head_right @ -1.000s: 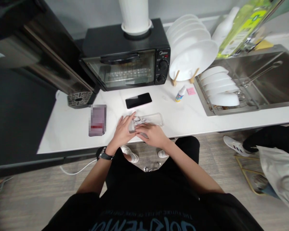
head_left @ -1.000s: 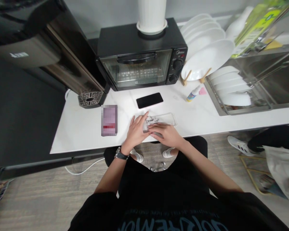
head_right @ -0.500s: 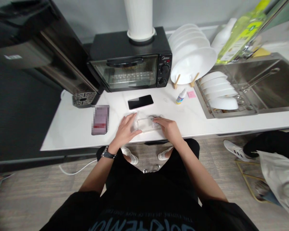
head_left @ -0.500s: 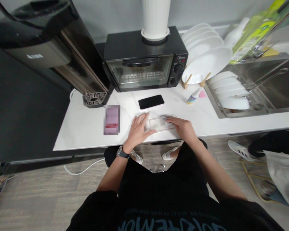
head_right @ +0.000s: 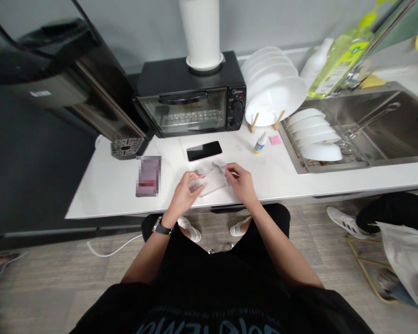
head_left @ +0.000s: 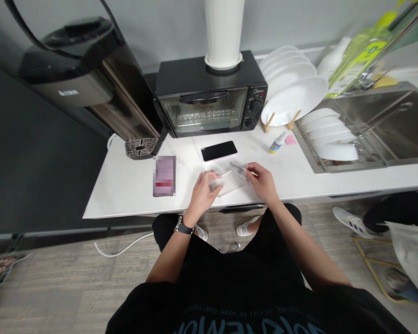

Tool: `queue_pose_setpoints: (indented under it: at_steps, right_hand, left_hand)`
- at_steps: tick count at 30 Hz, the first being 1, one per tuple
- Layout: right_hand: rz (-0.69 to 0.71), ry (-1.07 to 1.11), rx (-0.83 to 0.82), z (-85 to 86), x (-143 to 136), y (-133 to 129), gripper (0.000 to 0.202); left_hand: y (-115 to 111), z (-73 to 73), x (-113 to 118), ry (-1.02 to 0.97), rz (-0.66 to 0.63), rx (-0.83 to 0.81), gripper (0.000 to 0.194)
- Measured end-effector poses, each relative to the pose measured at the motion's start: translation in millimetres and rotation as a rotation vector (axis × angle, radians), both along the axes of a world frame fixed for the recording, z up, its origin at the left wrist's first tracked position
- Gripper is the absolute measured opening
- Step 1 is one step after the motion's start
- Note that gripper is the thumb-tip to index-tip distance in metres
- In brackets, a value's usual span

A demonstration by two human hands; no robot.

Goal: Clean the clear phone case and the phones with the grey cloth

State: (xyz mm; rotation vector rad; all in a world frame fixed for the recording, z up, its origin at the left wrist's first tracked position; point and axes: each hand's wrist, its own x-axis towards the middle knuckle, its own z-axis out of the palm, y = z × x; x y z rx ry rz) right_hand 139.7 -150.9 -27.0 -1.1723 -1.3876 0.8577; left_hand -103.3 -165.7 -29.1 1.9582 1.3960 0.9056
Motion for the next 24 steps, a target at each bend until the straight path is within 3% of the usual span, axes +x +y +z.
queue_pose_setpoints:
  at_steps: [3, 10, 12, 15, 17, 21, 24]
  right_hand:
    - [-0.104, 0.221, -0.017, -2.2, 16.0, -3.9, 0.024]
    - [-0.163, 0.563, -0.151, -8.2, 23.2, -18.5, 0.031]
    - [-0.193, 0.543, -0.113, -6.2, 18.5, -20.3, 0.037]
    - [-0.201, 0.350, 0.000, 0.3, 8.3, -23.2, 0.045]
    - [-0.108, 0.100, 0.069, 5.0, -1.7, -26.1, 0.048]
    - [0.086, -0.597, 0.282, 8.0, -33.7, -37.1, 0.048]
    - [0.172, -0.782, 0.348, 2.8, -59.5, -48.3, 0.055]
  left_hand:
    - [-6.7, -4.0, 7.9, -0.155, 0.062, -0.001, 0.016]
    - [-13.4, -10.1, 11.8, -0.059, 0.004, 0.186, 0.024]
    - [-13.9, -11.5, 10.0, -0.045, -0.015, 0.209, 0.025]
    - [-14.1, -12.9, 9.3, -0.025, -0.044, 0.225, 0.026]
    - [-13.8, -13.4, 9.8, 0.008, -0.055, 0.229, 0.027]
    - [-12.5, -17.0, 8.5, 0.135, -0.066, 0.207, 0.027]
    - [-11.1, -22.9, 5.2, 0.187, -0.061, 0.185, 0.021]
